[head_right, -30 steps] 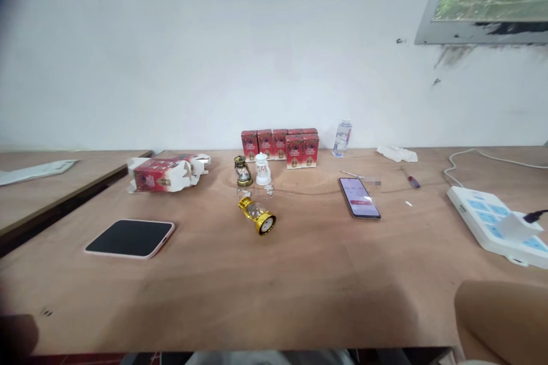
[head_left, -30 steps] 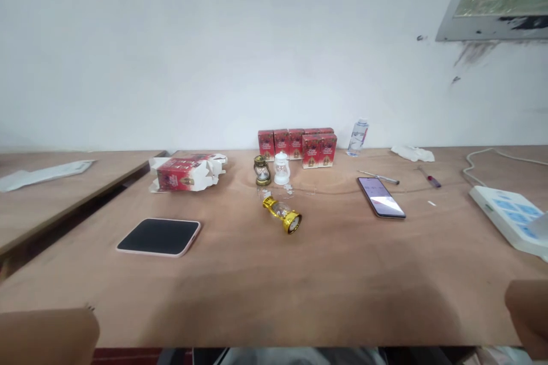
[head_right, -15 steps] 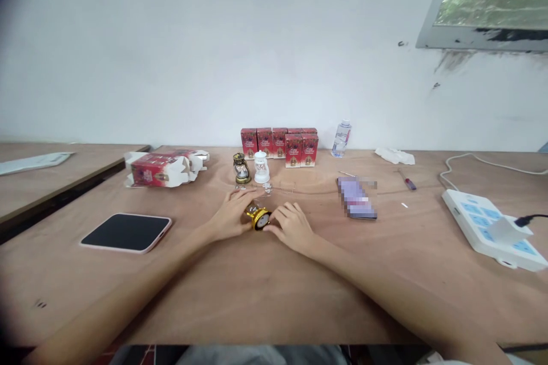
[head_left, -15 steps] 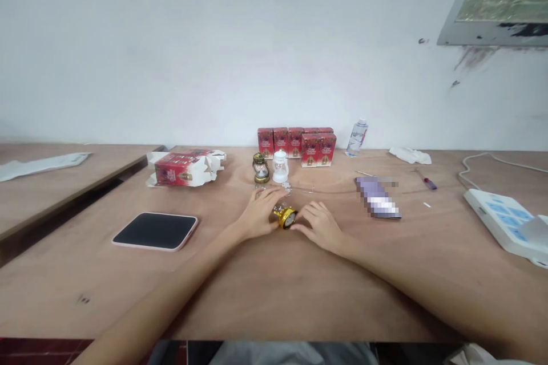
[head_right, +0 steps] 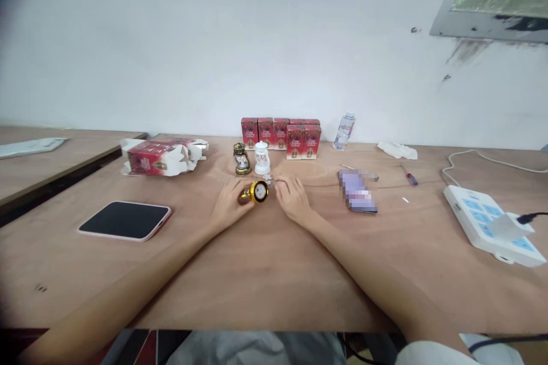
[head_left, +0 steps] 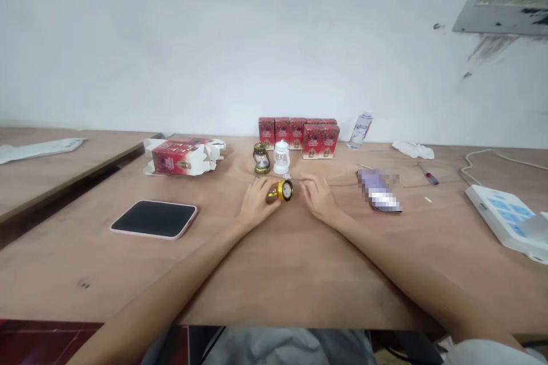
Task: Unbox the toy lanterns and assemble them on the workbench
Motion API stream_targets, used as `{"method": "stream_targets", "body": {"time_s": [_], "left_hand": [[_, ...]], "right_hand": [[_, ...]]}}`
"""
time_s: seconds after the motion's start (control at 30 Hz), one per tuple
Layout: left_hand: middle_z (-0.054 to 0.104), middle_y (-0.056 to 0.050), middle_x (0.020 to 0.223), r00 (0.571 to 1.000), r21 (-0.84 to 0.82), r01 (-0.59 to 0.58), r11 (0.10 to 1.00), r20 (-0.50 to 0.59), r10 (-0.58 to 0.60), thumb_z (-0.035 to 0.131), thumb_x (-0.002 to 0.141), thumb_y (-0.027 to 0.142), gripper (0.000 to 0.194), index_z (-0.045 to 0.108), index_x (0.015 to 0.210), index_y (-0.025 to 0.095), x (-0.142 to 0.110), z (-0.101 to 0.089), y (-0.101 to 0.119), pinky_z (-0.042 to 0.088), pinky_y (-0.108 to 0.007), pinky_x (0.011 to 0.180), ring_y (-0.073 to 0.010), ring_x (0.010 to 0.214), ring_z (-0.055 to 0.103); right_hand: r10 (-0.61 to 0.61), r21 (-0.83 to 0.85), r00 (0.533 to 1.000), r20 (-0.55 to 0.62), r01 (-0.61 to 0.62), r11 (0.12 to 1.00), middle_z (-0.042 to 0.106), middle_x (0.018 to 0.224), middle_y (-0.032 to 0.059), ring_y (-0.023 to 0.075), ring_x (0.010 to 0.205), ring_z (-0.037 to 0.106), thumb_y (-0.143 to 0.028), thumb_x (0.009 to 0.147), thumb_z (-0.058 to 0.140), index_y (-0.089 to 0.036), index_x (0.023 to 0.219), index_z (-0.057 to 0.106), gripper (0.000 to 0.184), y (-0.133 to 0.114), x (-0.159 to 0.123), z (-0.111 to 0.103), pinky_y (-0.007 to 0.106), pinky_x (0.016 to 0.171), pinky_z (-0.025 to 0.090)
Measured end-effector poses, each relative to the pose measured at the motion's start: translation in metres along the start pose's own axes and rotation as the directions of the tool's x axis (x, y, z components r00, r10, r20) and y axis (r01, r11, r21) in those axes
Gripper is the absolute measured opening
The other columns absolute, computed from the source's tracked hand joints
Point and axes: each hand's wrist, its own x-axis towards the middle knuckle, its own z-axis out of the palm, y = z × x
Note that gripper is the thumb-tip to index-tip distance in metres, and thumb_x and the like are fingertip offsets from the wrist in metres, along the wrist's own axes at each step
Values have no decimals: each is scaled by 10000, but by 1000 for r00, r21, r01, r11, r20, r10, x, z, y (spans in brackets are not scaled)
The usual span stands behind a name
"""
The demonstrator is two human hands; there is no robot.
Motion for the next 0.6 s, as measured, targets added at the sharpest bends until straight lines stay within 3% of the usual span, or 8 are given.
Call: {"method": "stream_targets", "body": {"time_s": [0.1, 0.2, 0.3, 0.6], "left_hand": [[582, -57, 1034, 991, -110, 75, 991, -98, -86, 572, 724, 172, 325, 531, 1046, 176, 2, 1, -2, 438, -311, 817, -208, 965, 551], [580, -50, 1034, 992, -212, 53, 976, -98, -75, 575, 725, 171, 328, 523, 1049, 179, 4, 4, -3, 448, -307, 832, -200, 969, 555], [589, -54, 1041, 991, -265, 40, 963, -111, -71, 596, 726, 187, 334, 520, 1051, 177, 8, 9, -2, 451, -317, 852, -204, 975, 562], [593, -47, 1039, 987, -292, 53, 955, -129, -94, 614, 735, 204, 341, 516, 1061, 181, 14, 20, 6, 453, -316, 849, -196, 967, 563]], "right_hand": [[208, -123, 976, 69, -199, 972, 621, 938, 111, 209, 858, 532, -239, 952, 315, -163, 860, 562, 275, 22, 6, 11, 319, 751, 365], [310, -273, 926, 215, -247, 930, 617, 913, 106, 236, 861, 507, -263, 926, 393, -170, 824, 582, 234, 37, 13, 20, 337, 742, 336], [329, -302, 903, 276, -244, 922, 616, 934, 107, 247, 896, 485, -224, 890, 444, -164, 829, 608, 185, 42, 15, 25, 348, 751, 319], [300, -258, 904, 303, -225, 940, 644, 868, 126, 257, 861, 469, -148, 838, 469, -156, 798, 665, 200, 44, 8, 24, 382, 735, 325]]}}
